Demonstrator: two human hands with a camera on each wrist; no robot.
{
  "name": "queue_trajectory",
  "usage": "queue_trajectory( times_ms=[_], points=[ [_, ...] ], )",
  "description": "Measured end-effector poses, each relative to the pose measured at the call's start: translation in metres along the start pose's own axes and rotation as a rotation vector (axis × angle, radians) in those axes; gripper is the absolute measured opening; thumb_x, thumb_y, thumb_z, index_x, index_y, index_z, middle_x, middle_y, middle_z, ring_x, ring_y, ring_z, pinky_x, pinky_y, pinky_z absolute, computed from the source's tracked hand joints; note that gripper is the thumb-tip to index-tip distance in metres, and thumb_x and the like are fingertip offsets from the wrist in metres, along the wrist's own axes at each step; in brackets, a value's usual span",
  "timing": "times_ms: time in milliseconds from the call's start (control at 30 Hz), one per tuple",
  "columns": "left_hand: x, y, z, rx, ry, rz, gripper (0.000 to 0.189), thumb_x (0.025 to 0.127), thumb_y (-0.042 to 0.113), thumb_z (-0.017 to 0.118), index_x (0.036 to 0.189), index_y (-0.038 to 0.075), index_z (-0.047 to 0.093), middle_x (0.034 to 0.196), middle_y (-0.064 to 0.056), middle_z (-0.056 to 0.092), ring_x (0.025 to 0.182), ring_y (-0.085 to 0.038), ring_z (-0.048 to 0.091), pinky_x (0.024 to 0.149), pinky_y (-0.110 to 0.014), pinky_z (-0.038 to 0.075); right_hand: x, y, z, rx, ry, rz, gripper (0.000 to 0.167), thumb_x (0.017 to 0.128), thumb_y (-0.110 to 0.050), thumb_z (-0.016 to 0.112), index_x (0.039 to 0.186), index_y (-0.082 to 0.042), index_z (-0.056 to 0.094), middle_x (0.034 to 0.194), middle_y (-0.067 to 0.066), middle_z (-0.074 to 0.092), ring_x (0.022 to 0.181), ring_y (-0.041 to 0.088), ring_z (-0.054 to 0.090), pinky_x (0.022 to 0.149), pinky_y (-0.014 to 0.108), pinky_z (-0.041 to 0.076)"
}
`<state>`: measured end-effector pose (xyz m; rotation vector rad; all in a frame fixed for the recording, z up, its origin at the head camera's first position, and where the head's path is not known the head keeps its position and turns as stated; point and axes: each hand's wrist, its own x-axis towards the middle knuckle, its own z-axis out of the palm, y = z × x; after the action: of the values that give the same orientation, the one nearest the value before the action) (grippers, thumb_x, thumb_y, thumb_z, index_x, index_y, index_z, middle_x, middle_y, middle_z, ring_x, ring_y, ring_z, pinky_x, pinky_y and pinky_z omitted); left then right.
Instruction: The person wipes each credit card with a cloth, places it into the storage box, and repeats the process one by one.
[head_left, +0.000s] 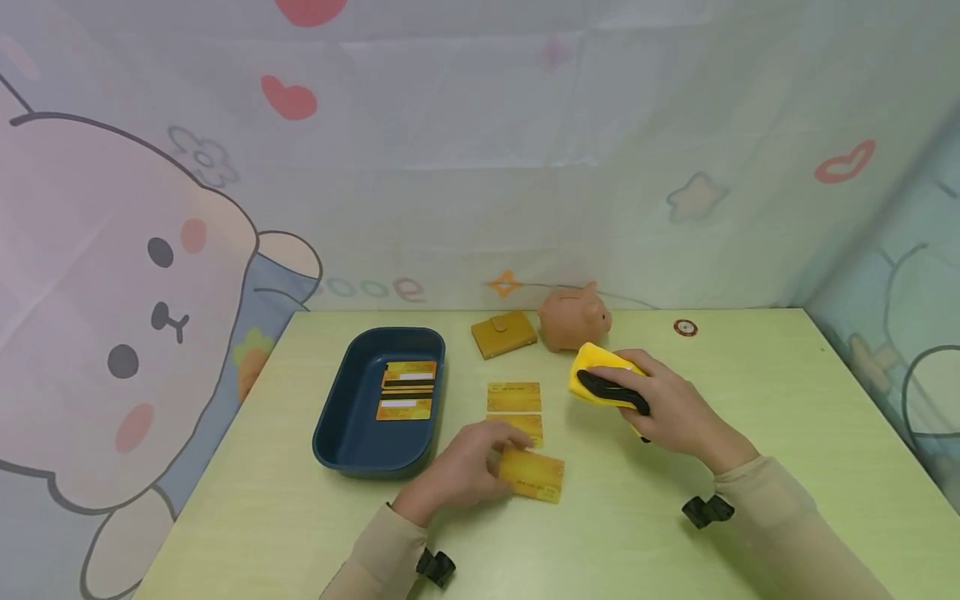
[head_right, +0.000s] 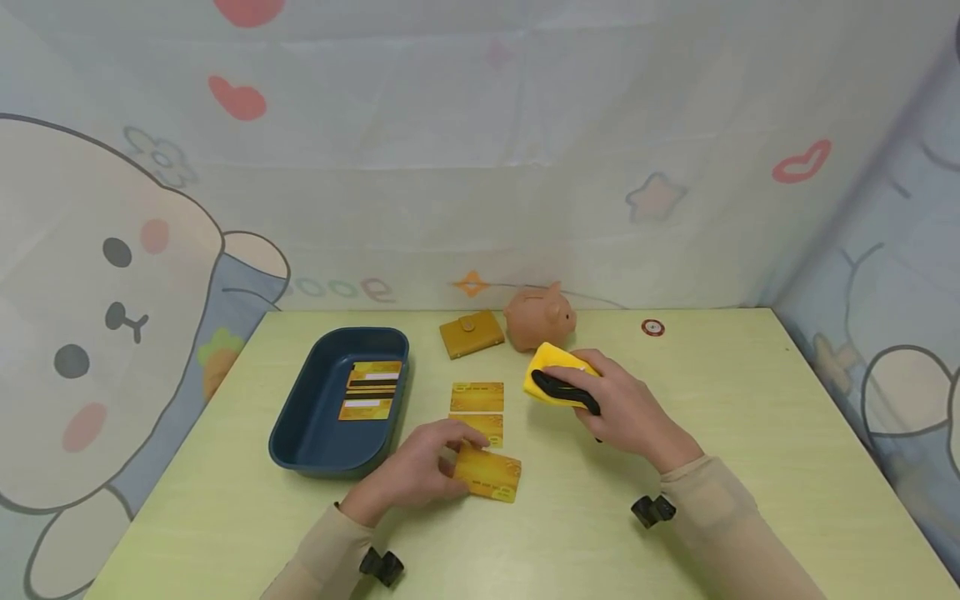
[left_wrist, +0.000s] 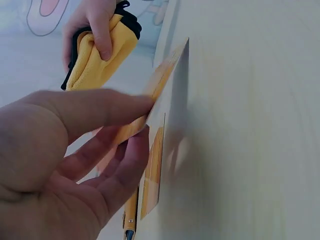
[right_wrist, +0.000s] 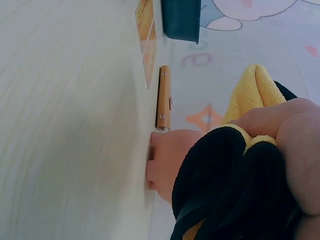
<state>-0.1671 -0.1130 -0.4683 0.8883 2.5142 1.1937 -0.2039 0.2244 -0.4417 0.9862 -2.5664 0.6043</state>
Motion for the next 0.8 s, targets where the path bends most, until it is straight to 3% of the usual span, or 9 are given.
queue_trajectory(
  times_ms=[300,633,800],
  points=[
    [0.003,-0.004,0.002,-0.148,0.13,-0.109,0.038,0.083,0.004,0.087,0.119,0.01,0.075,0.114,-0.004,0.073,0.095,-0.017,0.069,0.083,-0.029,0.061,-0.001,0.001,0.002,0.001,0.004,-0.013,0.073,0.078,0.005,0.086,0.142,-0.023,0.064,0.139,0.014,0.057,0.112,0.033,0.065,0.079,0.048,0.063],
    [0.006,-0.004,0.003,-0.245,0.216,-0.119,0.027,0.09,0.008,0.081,0.117,0.005,0.076,0.106,-0.008,0.076,0.096,-0.018,0.071,0.089,-0.033,0.06,0.0,-0.002,-0.001,0.002,-0.001,-0.008,0.073,0.078,0.004,0.086,0.142,-0.023,0.064,0.14,0.014,0.057,0.112,0.034,0.065,0.079,0.049,0.063],
    [0.011,-0.003,0.005,-0.314,0.239,-0.135,0.038,0.09,0.005,0.08,0.127,0.007,0.072,0.103,-0.007,0.075,0.094,-0.018,0.068,0.089,-0.035,0.058,0.002,-0.004,-0.001,0.011,0.005,-0.018,0.074,0.079,0.004,0.086,0.143,-0.024,0.063,0.14,0.014,0.057,0.112,0.033,0.064,0.078,0.047,0.063]
  ],
)
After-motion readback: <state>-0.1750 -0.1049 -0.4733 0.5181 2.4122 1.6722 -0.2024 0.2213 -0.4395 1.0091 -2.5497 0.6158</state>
